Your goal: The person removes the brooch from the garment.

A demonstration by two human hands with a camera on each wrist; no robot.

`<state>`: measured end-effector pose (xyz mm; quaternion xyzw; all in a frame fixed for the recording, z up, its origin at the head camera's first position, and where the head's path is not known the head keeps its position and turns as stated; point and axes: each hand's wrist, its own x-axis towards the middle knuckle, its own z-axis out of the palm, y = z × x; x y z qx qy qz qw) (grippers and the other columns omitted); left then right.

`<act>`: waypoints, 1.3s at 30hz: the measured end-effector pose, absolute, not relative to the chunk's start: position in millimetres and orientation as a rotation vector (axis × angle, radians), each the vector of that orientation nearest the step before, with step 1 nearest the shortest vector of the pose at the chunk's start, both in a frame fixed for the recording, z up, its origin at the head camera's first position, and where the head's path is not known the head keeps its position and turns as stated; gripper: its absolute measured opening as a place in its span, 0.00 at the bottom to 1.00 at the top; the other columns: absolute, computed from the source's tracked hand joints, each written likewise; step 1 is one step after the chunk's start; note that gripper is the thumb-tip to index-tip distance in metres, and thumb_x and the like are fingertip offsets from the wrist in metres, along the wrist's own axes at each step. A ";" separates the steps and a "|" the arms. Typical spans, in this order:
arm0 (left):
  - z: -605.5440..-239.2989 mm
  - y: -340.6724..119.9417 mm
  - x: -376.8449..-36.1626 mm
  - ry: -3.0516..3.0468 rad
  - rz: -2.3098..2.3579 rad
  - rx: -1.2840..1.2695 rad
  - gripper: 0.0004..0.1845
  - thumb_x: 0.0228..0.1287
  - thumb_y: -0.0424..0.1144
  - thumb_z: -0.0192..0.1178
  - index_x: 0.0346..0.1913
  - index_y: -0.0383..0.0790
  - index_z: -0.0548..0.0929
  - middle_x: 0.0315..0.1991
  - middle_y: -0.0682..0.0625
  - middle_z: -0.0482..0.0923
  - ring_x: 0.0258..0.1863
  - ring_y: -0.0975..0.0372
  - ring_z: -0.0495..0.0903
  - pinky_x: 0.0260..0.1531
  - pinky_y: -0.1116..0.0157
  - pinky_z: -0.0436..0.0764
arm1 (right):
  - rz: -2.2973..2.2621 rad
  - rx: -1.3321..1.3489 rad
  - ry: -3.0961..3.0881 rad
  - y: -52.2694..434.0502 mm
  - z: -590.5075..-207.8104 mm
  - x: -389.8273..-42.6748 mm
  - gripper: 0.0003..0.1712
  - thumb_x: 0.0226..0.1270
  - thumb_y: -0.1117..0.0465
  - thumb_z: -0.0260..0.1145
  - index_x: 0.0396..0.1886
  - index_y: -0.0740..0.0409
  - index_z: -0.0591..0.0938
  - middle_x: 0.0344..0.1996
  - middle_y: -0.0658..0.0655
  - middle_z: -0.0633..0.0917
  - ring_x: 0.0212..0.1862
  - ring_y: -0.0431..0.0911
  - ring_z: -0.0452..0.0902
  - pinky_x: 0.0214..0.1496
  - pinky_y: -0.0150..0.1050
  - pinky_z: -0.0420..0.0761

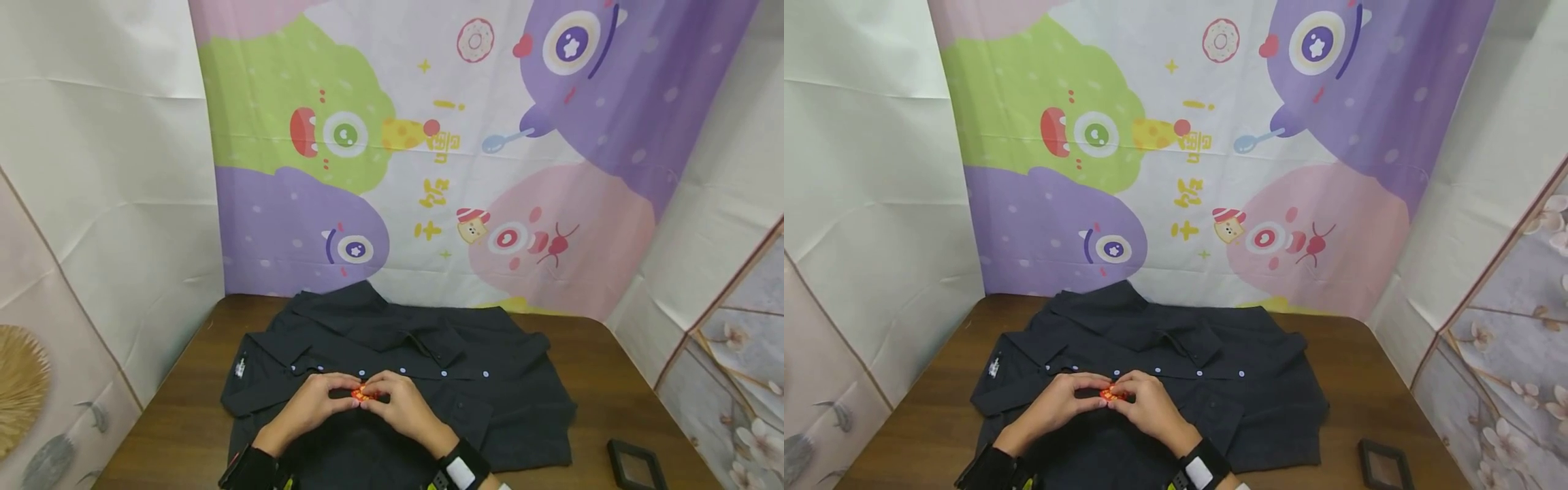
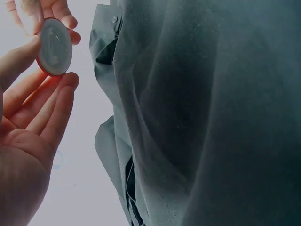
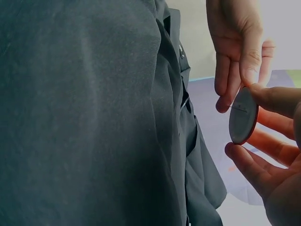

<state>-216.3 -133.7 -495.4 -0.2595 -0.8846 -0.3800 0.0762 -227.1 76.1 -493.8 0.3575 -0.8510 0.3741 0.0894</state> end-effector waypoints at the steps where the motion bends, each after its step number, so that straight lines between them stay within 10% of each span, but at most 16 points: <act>1: -496.1 -133.7 -216.1 -2.644 -1.147 -0.780 0.14 0.59 0.45 0.68 0.45 0.43 0.88 0.46 0.51 0.87 0.48 0.57 0.85 0.51 0.58 0.82 | 1.134 1.061 -2.530 76.4 -494.5 -227.0 0.09 0.58 0.58 0.74 0.37 0.55 0.89 0.38 0.50 0.86 0.41 0.39 0.81 0.43 0.30 0.81; 39: -494.3 -126.5 -217.0 -2.491 -1.307 -0.779 0.10 0.61 0.39 0.66 0.43 0.40 0.89 0.41 0.49 0.88 0.43 0.60 0.86 0.44 0.67 0.84 | 1.386 1.013 -2.462 82.7 -496.3 -228.2 0.12 0.55 0.68 0.73 0.41 0.60 0.87 0.39 0.56 0.87 0.40 0.46 0.83 0.42 0.36 0.85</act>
